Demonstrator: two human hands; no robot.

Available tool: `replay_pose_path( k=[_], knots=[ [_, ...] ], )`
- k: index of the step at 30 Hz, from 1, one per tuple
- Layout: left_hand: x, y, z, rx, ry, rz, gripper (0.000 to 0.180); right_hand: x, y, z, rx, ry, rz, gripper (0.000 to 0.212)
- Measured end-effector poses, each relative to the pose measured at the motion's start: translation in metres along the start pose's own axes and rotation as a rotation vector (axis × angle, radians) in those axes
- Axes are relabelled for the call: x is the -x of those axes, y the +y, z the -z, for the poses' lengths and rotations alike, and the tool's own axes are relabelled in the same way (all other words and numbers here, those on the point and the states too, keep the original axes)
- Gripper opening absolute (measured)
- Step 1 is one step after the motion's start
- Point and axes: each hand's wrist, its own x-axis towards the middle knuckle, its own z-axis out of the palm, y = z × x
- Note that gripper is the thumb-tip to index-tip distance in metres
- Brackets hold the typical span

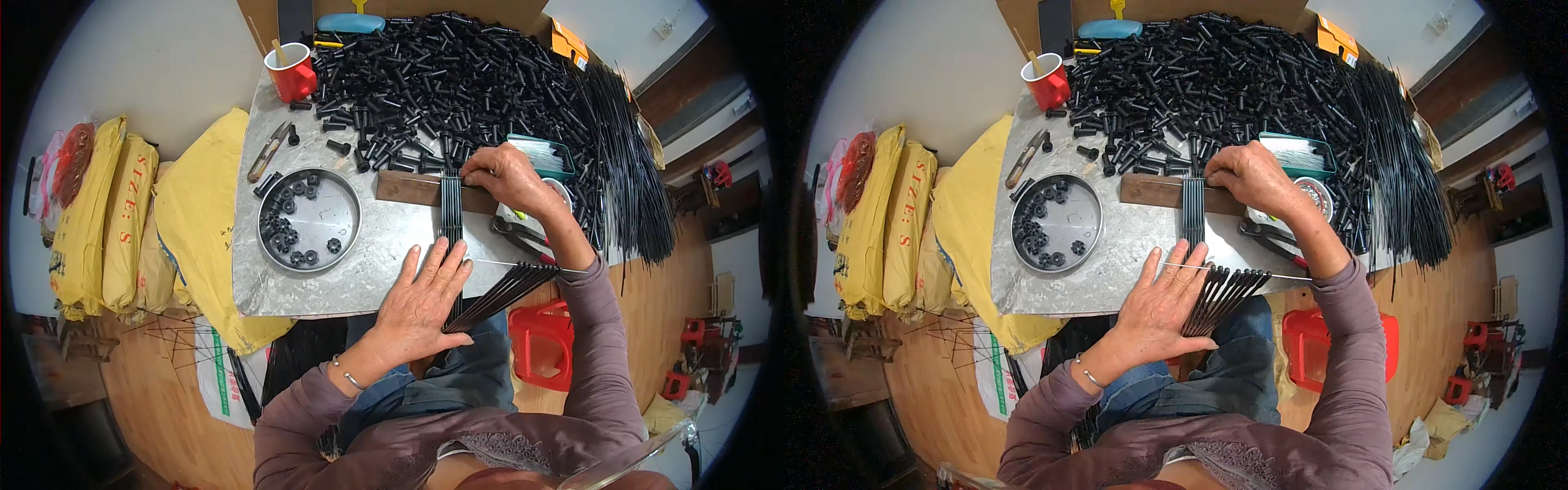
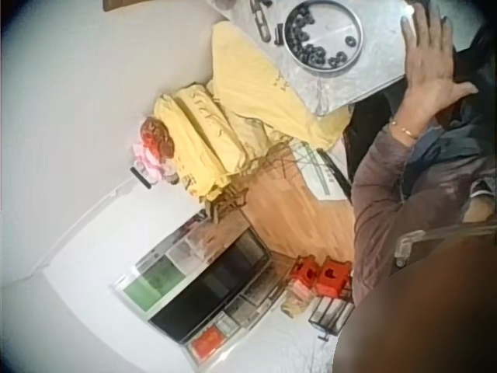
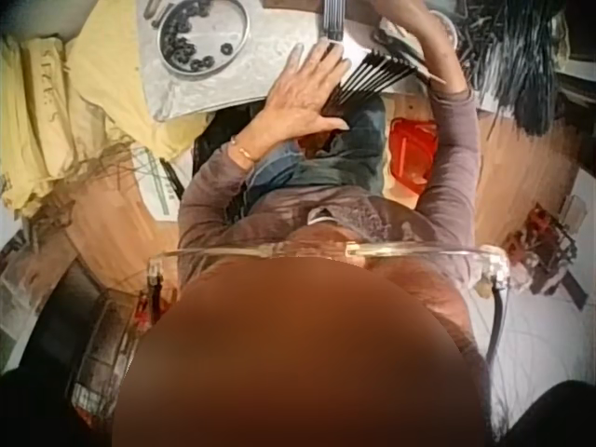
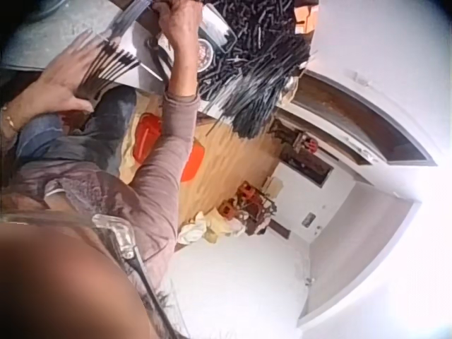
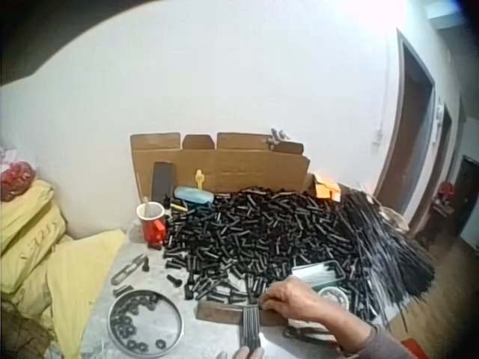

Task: Manually assembling small connectors onto black plastic rods at a workbench.

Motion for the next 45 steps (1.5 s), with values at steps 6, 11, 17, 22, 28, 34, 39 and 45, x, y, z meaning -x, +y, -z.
replay_pose_path(
  k=[6,11,17,22,28,34,39,45],
  knots=[
    [-0.001,0.000,0.000,-0.005,0.004,-0.003,0.099,0.006,-0.010,-0.006,-0.096,0.208,-0.085,0.010],
    [-0.001,0.001,0.000,-0.004,0.010,-0.022,0.098,0.023,0.007,0.004,0.287,0.101,0.025,0.010],
    [-0.002,0.002,0.001,-0.013,0.020,-0.010,0.099,0.010,0.003,-0.008,0.280,0.227,0.155,0.008],
    [0.002,0.006,0.003,-0.014,0.004,-0.032,0.097,0.030,0.048,0.042,0.267,0.462,-0.303,0.012],
    [0.006,0.012,0.004,-0.009,-0.035,-0.014,0.097,0.047,0.082,0.053,0.294,0.247,-0.408,0.015],
    [0.003,0.013,0.004,-0.021,-0.047,-0.017,0.098,0.050,0.076,0.061,0.350,0.317,-0.345,0.010],
    [0.003,0.013,0.003,-0.031,-0.042,-0.021,0.098,0.049,0.070,0.062,0.383,0.365,-0.302,0.007],
    [0.006,0.012,0.003,-0.037,-0.046,-0.015,0.099,0.031,0.008,0.017,0.038,0.341,0.019,0.008]
  ],
)
